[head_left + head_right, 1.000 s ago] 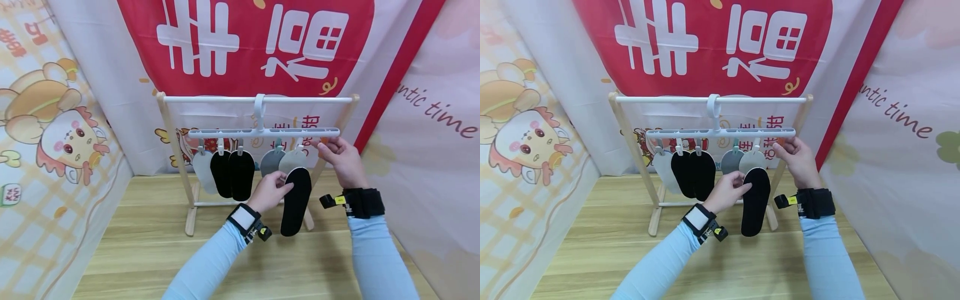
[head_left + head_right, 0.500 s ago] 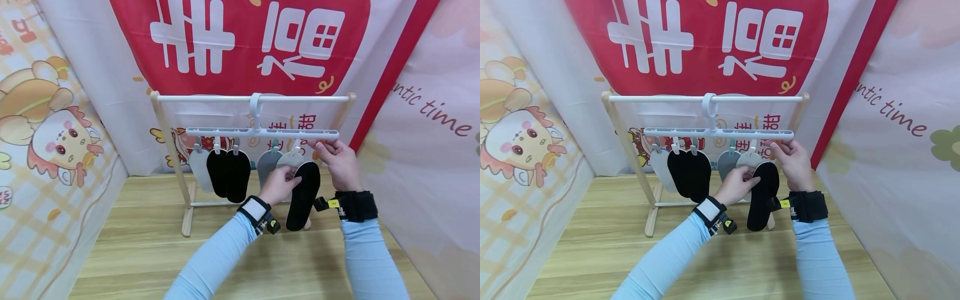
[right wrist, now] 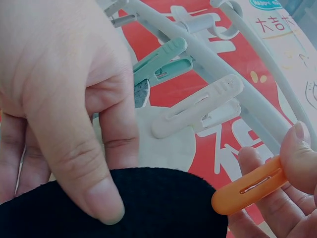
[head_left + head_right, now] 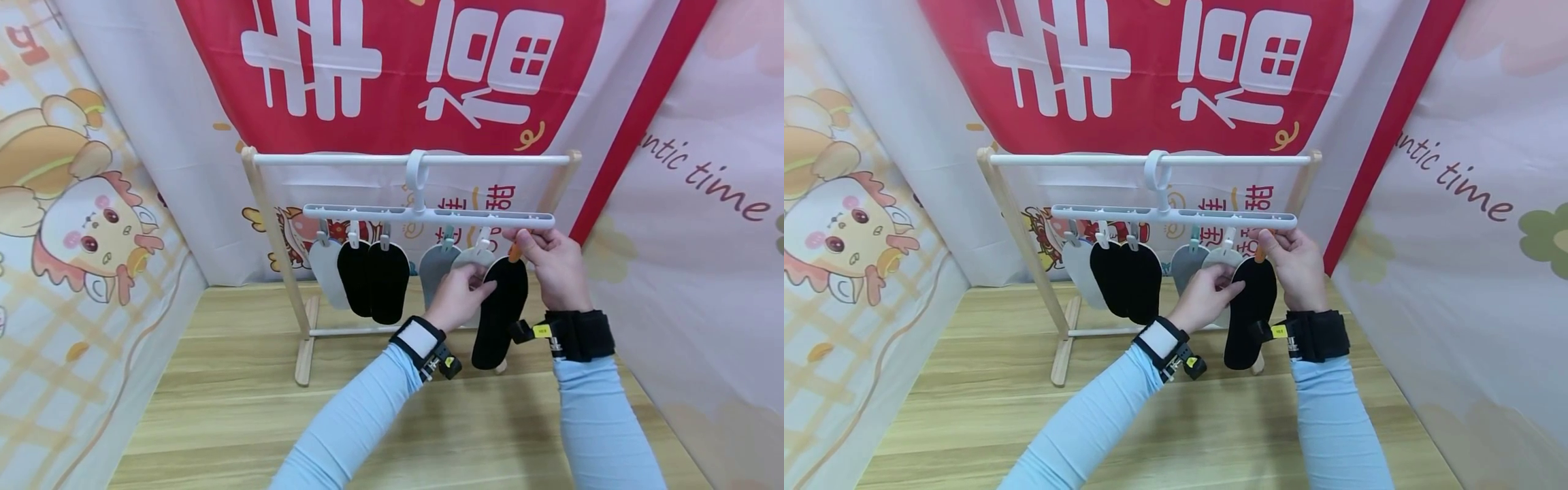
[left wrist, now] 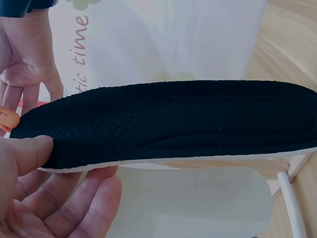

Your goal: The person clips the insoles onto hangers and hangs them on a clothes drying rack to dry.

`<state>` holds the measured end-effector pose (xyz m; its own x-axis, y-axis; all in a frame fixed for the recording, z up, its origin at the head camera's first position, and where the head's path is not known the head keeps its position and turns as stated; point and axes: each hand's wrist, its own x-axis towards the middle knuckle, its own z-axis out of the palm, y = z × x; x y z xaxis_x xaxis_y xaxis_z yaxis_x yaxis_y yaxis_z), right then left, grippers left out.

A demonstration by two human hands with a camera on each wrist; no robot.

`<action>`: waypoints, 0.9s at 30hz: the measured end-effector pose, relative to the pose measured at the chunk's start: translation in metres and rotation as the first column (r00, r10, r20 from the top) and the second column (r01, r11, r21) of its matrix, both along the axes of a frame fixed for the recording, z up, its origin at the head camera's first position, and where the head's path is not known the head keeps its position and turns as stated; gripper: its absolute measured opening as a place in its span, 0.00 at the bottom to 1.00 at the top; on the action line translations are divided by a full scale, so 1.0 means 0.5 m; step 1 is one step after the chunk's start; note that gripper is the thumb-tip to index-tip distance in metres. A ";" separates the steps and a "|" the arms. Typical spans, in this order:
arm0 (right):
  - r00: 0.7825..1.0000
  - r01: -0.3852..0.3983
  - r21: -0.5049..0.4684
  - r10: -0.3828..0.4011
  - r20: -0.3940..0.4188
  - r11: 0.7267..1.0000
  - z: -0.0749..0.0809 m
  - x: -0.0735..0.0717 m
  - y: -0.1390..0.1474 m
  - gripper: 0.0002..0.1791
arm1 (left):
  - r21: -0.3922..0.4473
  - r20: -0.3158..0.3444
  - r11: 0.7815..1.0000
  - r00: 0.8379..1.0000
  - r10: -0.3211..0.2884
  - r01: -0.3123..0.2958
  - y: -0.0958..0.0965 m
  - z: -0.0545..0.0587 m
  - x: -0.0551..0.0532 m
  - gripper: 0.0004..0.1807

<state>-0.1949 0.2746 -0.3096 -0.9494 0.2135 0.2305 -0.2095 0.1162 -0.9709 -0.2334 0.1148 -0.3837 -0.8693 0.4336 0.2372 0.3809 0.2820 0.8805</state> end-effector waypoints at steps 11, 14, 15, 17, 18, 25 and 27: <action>1.000 -0.014 -0.025 0.013 -0.024 1.000 -0.005 -0.002 0.005 0.24 | 0.031 -0.050 1.000 0.999 0.002 0.000 0.008 0.002 -0.001 0.07; 1.000 -0.011 -0.016 0.011 -0.022 1.000 -0.004 0.000 0.005 0.24 | 0.038 -0.055 0.999 0.998 0.007 -0.005 0.009 0.005 0.000 0.07; 1.000 -0.007 -0.010 0.007 -0.020 1.000 -0.004 0.000 0.005 0.24 | 0.040 -0.060 0.999 0.998 0.008 -0.005 0.010 0.006 0.001 0.07; 1.000 -0.003 -0.005 0.003 -0.015 1.000 -0.003 0.002 0.004 0.24 | 0.047 -0.068 0.999 0.998 0.008 -0.005 0.011 0.009 0.001 0.07; 1.000 -0.001 -0.003 0.001 -0.015 1.000 -0.003 0.002 0.003 0.24 | 0.051 -0.074 0.999 0.997 0.008 -0.004 0.011 0.010 0.002 0.07; 1.000 0.012 0.026 -0.012 0.007 1.000 -0.001 0.007 0.002 0.26 | 0.071 -0.088 0.997 0.996 -0.001 0.007 0.017 0.012 0.003 0.10; 1.000 0.008 0.045 -0.009 0.020 0.999 -0.001 0.009 0.002 0.27 | 0.074 -0.083 0.997 0.997 -0.002 0.008 0.019 0.010 0.001 0.10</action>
